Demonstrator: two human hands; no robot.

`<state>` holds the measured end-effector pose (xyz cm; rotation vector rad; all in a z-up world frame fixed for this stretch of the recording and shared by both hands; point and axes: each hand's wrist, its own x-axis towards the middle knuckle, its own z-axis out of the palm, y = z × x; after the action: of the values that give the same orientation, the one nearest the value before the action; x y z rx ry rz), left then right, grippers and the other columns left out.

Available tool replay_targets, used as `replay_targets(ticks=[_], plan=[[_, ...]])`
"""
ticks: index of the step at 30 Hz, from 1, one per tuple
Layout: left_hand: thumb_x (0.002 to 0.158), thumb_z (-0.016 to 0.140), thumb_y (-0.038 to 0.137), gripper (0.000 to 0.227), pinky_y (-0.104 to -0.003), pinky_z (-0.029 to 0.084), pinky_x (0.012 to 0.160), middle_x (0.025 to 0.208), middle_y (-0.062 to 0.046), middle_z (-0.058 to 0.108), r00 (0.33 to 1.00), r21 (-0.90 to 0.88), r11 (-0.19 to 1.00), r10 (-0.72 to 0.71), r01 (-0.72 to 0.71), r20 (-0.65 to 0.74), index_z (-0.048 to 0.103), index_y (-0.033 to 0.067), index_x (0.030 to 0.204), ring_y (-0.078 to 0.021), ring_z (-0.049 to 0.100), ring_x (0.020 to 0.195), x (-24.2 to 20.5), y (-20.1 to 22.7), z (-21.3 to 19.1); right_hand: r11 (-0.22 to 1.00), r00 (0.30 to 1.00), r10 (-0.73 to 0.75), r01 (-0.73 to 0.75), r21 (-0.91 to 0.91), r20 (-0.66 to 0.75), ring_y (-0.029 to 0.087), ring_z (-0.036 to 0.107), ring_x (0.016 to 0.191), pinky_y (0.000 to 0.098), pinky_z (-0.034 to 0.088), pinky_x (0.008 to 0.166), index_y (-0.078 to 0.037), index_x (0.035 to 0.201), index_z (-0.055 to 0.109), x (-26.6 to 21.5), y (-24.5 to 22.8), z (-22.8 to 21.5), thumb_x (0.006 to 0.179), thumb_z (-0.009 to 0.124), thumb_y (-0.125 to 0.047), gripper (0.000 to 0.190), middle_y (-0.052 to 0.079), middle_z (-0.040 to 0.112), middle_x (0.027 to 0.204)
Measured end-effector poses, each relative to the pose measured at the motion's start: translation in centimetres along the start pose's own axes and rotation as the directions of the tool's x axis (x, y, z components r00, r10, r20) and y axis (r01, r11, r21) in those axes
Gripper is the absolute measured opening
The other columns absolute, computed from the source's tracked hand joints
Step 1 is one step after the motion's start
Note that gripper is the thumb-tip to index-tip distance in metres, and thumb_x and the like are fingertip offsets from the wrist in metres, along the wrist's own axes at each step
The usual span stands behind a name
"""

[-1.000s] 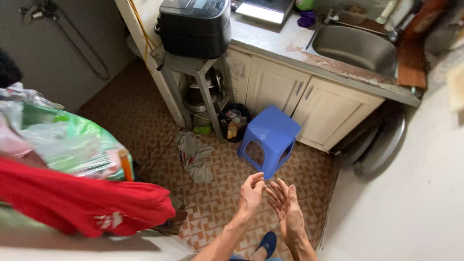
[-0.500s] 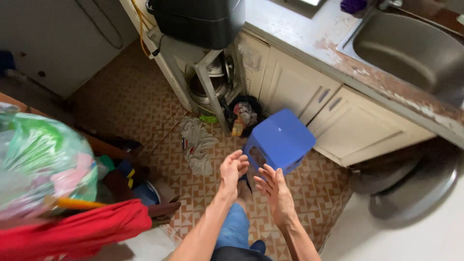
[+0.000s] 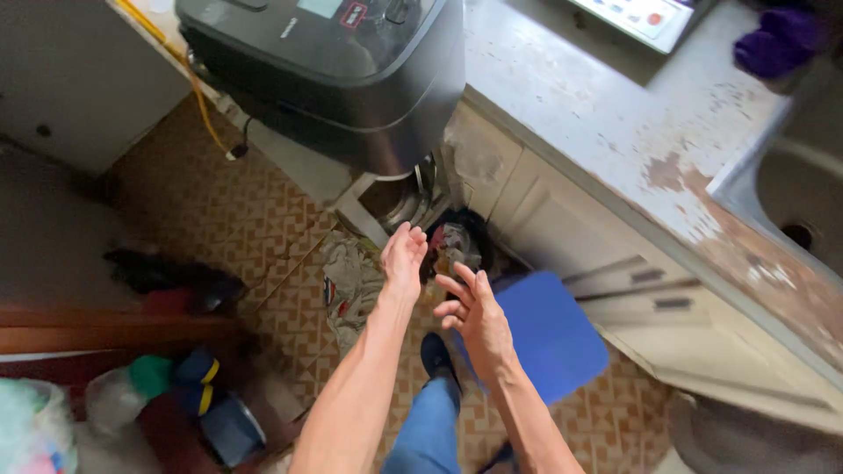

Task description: The person connects a power cord to an induction cooker on a workbench and presses buttons on the control panel. They then walk to a kitchen sink, fill a metal pot with water, and return to place the pot on the induction cooker to test its heating function.

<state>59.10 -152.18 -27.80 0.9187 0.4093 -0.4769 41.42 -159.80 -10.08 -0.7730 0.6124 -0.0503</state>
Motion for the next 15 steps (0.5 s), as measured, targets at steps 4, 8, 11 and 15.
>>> replay_targets(ticks=[4,8,11,15], plan=[[0.096,0.066,0.028,0.038,-0.034,0.055,0.094,0.115,-0.008,0.071,0.994,-0.107,0.991,0.065,-0.074,-0.087,0.062,0.0087,0.128,-0.0191,0.068,0.103,8.8,-1.0,0.7,0.995,0.992,-0.023,0.01,0.102,0.124,0.016,0.067,0.087,0.03,0.053,0.076,-0.007,0.158,0.035,9.8,0.1,-1.4,0.1,0.039,-0.056,0.076,0.014,0.058,0.146],[0.097,0.066,0.026,0.035,-0.037,0.055,0.095,0.115,-0.011,0.069,0.968,-0.119,0.966,0.213,-0.229,-0.134,0.063,0.0048,0.125,-0.0229,0.067,0.103,22.0,-4.6,-3.5,0.997,0.971,-0.028,0.01,0.078,0.237,0.017,0.067,0.087,0.032,0.053,0.076,-0.006,0.158,0.034,18.8,2.2,-3.7,0.101,0.042,-0.052,0.074,0.015,0.057,0.146],[0.097,0.063,0.023,0.034,-0.039,0.055,0.096,0.117,-0.013,0.067,0.943,-0.133,0.934,0.324,-0.332,-0.08,0.063,0.0017,0.123,-0.0247,0.065,0.106,31.2,-4.5,-7.0,0.998,0.941,-0.043,0.025,0.057,0.336,0.017,0.067,0.09,0.0323,0.054,0.078,-0.007,0.159,0.031,25.0,4.9,-6.0,0.101,0.045,-0.05,0.074,0.014,0.056,0.148],[0.098,0.052,0.026,0.034,-0.036,0.052,0.104,0.126,-0.008,0.066,0.92,-0.212,0.915,0.374,-0.344,0.121,0.063,0.0064,0.124,-0.0215,0.063,0.119,34.7,-2.2,-5.6,0.998,0.917,-0.037,0.051,-0.025,0.397,0.02,0.066,0.094,0.0368,0.054,0.084,-0.01,0.159,0.029,29.5,5.9,-7.7,0.099,0.047,-0.049,0.074,0.012,0.054,0.148]])
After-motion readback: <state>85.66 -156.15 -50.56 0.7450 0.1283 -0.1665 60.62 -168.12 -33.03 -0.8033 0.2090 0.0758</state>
